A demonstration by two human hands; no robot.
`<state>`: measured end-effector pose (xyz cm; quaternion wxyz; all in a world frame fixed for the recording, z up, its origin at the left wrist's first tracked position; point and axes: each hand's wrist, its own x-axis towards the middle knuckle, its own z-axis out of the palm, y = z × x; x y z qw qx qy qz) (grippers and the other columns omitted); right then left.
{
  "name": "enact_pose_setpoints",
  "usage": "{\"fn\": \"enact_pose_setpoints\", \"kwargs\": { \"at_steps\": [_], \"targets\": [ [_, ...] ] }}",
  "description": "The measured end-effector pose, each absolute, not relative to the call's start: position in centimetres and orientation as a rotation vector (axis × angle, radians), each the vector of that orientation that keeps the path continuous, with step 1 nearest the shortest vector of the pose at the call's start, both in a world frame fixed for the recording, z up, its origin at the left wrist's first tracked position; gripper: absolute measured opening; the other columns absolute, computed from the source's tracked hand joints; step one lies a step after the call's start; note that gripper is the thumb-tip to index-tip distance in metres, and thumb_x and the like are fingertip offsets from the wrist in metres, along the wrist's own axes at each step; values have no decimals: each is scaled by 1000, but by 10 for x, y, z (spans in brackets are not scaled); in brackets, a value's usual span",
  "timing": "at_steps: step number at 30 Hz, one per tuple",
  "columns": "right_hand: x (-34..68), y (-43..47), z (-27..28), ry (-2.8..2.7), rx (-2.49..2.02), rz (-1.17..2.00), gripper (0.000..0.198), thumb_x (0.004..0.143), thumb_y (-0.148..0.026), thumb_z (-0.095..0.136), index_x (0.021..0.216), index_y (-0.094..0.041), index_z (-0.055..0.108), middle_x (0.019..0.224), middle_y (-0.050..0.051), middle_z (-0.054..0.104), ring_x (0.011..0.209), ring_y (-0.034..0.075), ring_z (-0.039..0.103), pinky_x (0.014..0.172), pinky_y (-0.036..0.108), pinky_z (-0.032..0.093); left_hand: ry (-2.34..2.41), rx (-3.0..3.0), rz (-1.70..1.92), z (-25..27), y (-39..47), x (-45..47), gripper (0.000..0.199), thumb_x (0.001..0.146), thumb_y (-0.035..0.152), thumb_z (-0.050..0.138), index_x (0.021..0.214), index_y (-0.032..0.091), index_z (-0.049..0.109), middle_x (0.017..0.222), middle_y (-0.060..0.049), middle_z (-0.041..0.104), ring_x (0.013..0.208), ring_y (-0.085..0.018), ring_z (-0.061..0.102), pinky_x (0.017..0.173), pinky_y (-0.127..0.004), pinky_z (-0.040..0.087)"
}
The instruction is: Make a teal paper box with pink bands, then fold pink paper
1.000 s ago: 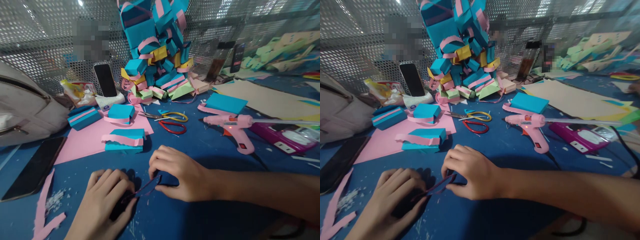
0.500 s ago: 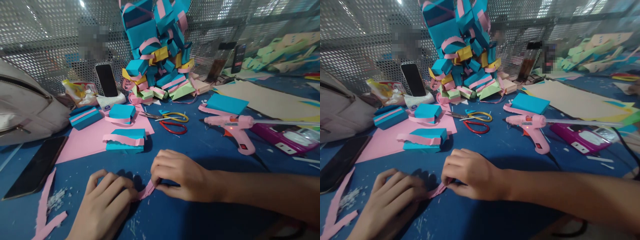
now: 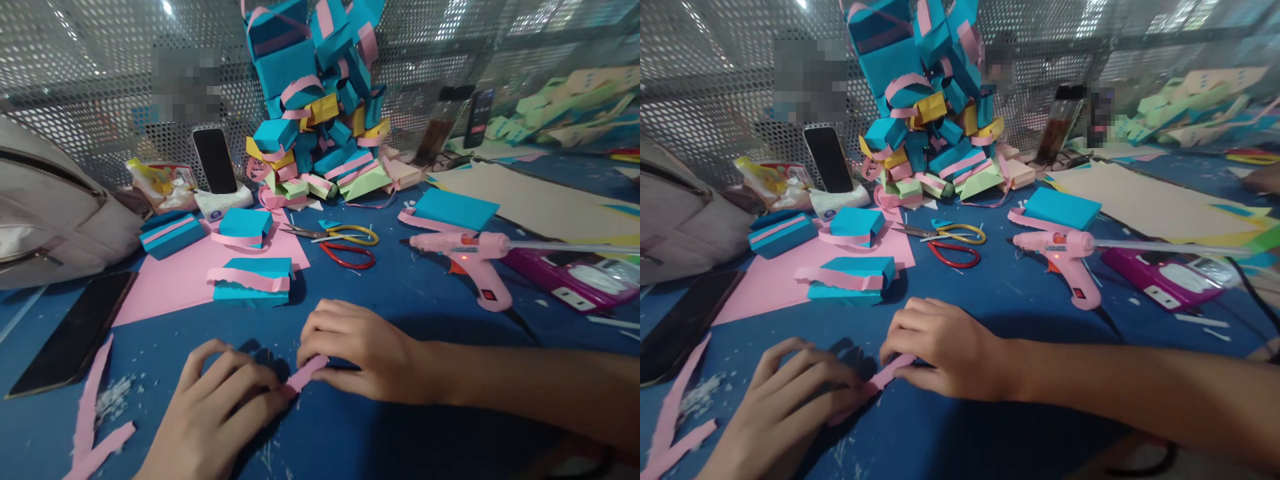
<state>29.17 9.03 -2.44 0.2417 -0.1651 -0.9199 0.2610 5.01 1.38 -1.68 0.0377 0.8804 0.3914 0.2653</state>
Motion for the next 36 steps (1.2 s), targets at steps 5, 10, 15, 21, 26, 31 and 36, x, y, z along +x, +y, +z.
{"fn": "enact_pose_setpoints", "kwargs": {
  "at_steps": [5,10,15,21,26,31,36],
  "targets": [
    [292,90,-26,-2549,-437,712,12,92,-21,65,103,-16,66,99,4,65,92,17,54,84,32,40,1157,2739,767,-18,14,47,34,105,29,37,99,29,70,90,5,71,85,-12,60,101,-35,24],
    [292,90,-26,-2548,-438,679,9,93,-22,63,100,-17,68,97,4,64,89,16,54,82,31,40,1110,2713,844,-19,12,48,39,106,26,32,101,26,71,89,3,72,86,-13,60,103,-35,25],
    [291,91,-26,-2560,-422,665,9,94,-21,61,98,-17,68,96,4,64,88,16,54,81,31,41,1099,2753,804,-19,13,50,39,105,23,31,111,24,69,92,1,72,87,-13,61,105,-36,26],
    [290,90,-26,-2537,-445,683,10,94,-22,61,96,-17,70,95,4,64,87,16,54,81,31,41,1055,2845,676,-19,11,48,40,102,13,31,120,21,65,102,-2,70,92,-13,61,108,-35,24],
    [290,91,-27,-2536,-430,705,9,93,-20,63,97,-16,70,95,4,64,87,16,54,80,30,41,1040,2871,649,-22,11,48,39,103,16,31,122,19,65,101,-2,70,91,-14,61,108,-34,25],
    [290,93,-28,-2540,-415,710,9,94,-19,62,98,-17,69,96,4,64,89,16,54,82,30,41,1043,2953,683,-26,12,48,43,106,22,27,120,19,67,98,-2,71,90,-13,60,112,-34,21],
    [290,93,-28,-2566,-438,713,9,94,-20,61,99,-17,68,97,4,64,89,15,54,80,29,41,1056,3034,693,-30,10,47,39,105,21,31,118,20,68,96,-1,71,88,-13,60,114,-35,22]
  ]
}}
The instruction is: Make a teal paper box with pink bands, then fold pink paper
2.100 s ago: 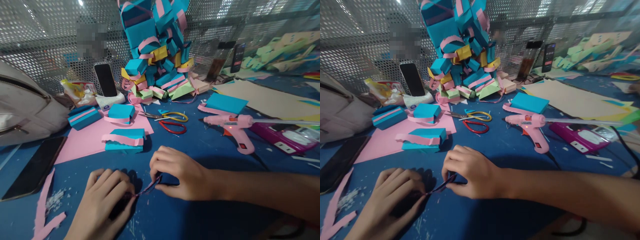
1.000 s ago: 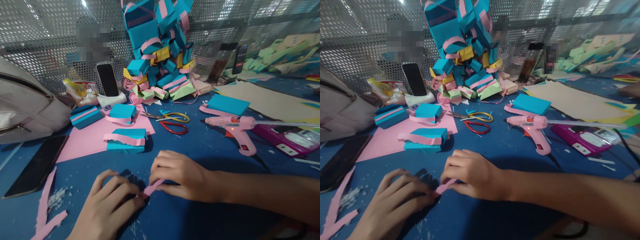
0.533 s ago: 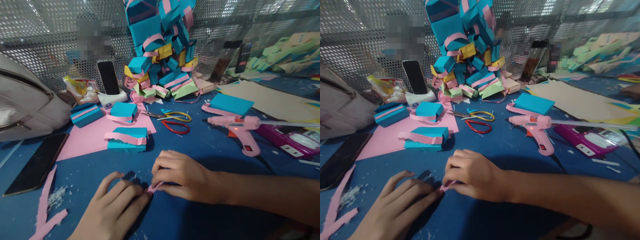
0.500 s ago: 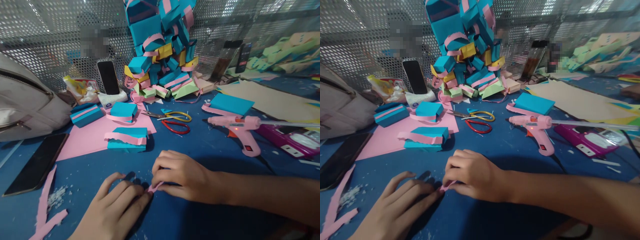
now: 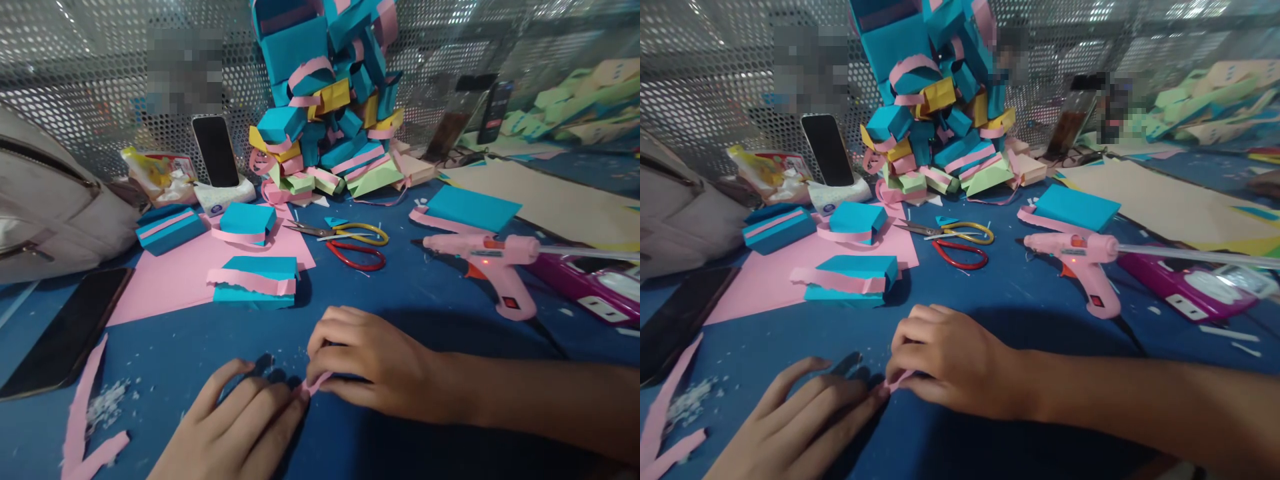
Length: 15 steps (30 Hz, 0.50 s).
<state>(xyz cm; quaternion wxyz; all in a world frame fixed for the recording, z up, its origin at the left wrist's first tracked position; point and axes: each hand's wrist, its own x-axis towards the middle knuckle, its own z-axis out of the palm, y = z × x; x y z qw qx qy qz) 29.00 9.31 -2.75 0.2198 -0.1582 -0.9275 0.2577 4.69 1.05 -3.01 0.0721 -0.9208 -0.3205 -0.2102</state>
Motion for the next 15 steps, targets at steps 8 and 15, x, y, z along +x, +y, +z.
{"fn": "enact_pose_setpoints", "kwargs": {
  "at_steps": [8,15],
  "targets": [
    [291,93,-29,-2565,-420,698,10,94,-20,60,100,-18,68,98,5,64,91,16,53,82,30,42,-953,-2739,-627,-34,9,45,35,103,19,36,118,19,68,97,-1,70,88,-14,59,113,-36,22],
    [290,91,-26,-2513,-441,733,11,92,-13,59,96,-15,69,95,6,64,89,17,53,83,31,43,-947,-2793,-587,-28,11,47,43,105,21,26,123,17,66,101,-3,69,91,-15,56,113,-35,20]
  ]
}}
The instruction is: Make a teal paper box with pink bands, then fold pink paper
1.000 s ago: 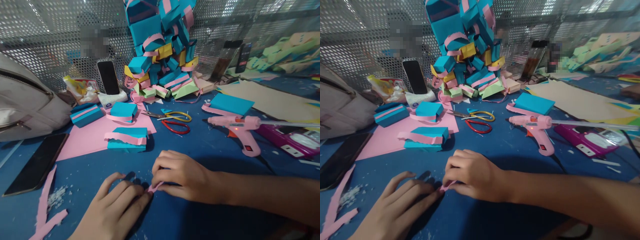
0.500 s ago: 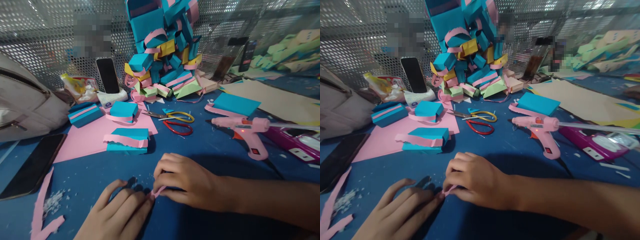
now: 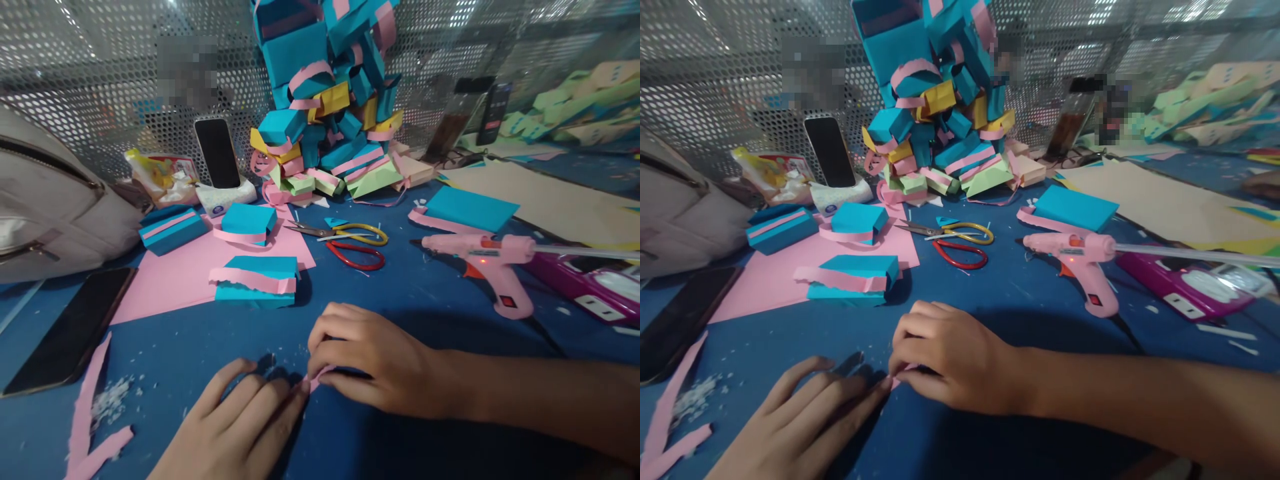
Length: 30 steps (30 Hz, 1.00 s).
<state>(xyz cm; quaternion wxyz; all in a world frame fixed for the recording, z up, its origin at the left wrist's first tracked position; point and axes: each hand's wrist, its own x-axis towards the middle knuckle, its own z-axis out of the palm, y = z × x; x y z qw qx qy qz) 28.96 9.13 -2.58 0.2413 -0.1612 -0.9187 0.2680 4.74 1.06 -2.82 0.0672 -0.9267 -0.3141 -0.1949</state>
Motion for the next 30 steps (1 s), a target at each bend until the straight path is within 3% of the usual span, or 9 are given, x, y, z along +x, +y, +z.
{"fn": "enact_pose_setpoints", "kwargs": {
  "at_steps": [11,19,30],
  "targets": [
    [291,92,-24,-2507,-457,736,13,92,-12,56,95,-17,68,95,5,64,87,17,54,82,32,43,-924,-2797,-509,-28,8,46,38,103,20,33,130,16,61,104,-5,67,93,-16,58,108,-36,28],
    [290,91,-25,-2519,-484,734,12,90,-11,58,93,-16,69,94,5,64,86,16,54,81,31,42,-923,-2767,-635,-28,7,45,44,104,15,27,121,17,67,98,-3,70,89,-16,55,111,-35,24],
    [291,91,-27,-2521,-490,742,14,89,-8,60,95,-16,69,95,3,65,88,16,54,82,30,42,-929,-2761,-620,-28,8,47,43,105,19,27,123,17,66,101,-3,69,89,-15,56,110,-35,24]
  ]
}}
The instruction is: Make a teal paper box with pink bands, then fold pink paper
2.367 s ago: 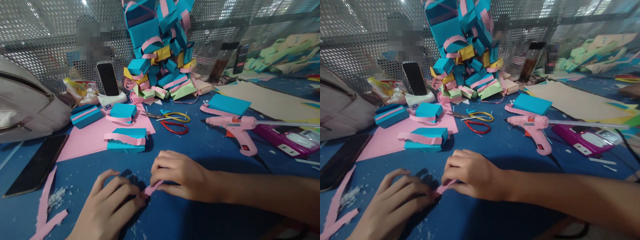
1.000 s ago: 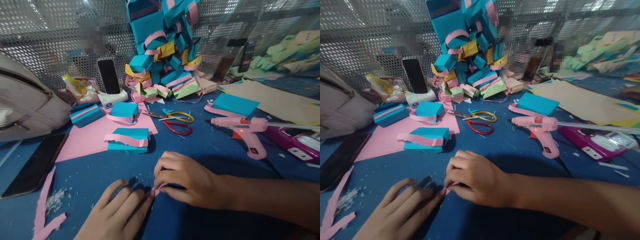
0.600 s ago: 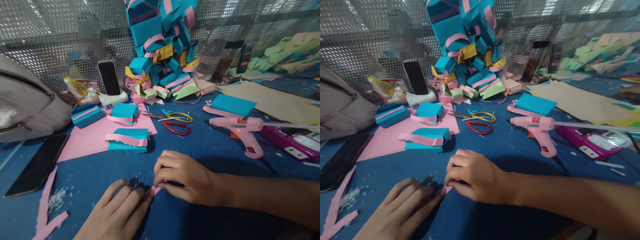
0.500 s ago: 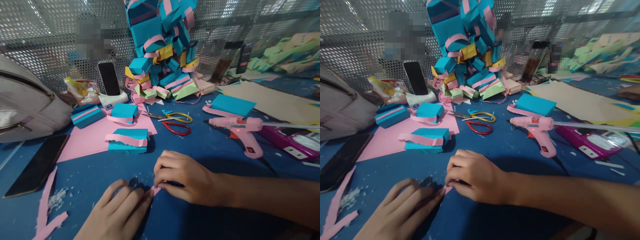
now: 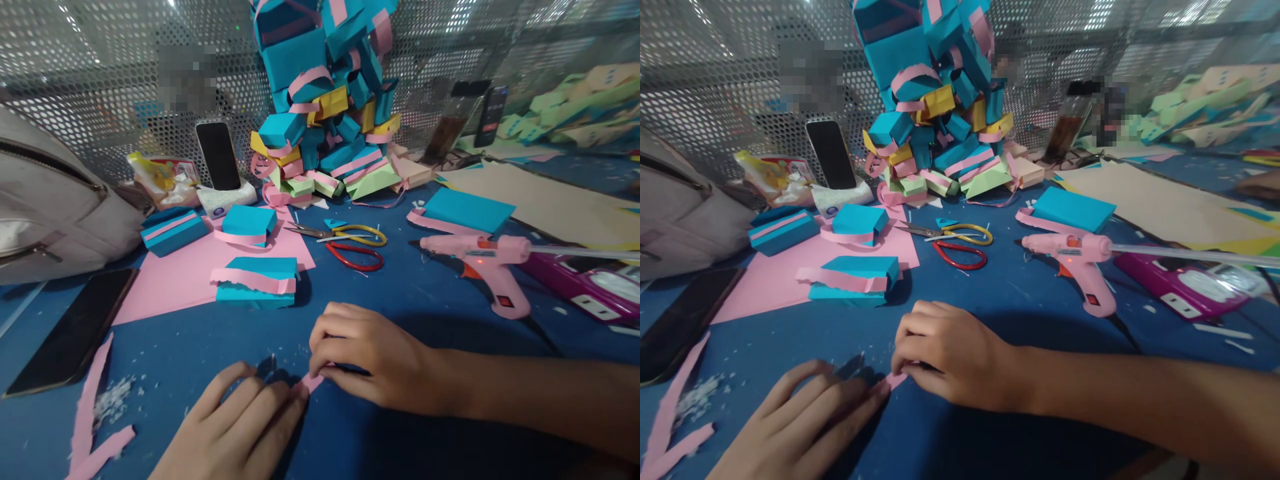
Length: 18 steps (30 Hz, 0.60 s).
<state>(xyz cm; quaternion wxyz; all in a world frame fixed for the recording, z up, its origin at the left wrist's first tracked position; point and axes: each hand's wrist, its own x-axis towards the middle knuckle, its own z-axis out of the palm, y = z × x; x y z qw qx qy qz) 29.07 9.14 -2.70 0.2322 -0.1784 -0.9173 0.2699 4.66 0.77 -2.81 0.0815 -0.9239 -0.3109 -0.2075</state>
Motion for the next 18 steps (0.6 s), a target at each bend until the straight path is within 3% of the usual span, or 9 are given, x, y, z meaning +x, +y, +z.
{"fn": "enact_pose_setpoints", "kwargs": {
  "at_steps": [18],
  "targets": [
    [290,90,-28,-2518,-523,788,11,88,-8,61,92,-16,66,95,2,64,90,15,54,84,29,40,-956,-2831,-342,-22,8,48,45,106,33,26,141,17,50,116,-5,64,105,-19,51,108,-37,21]
  ]
}}
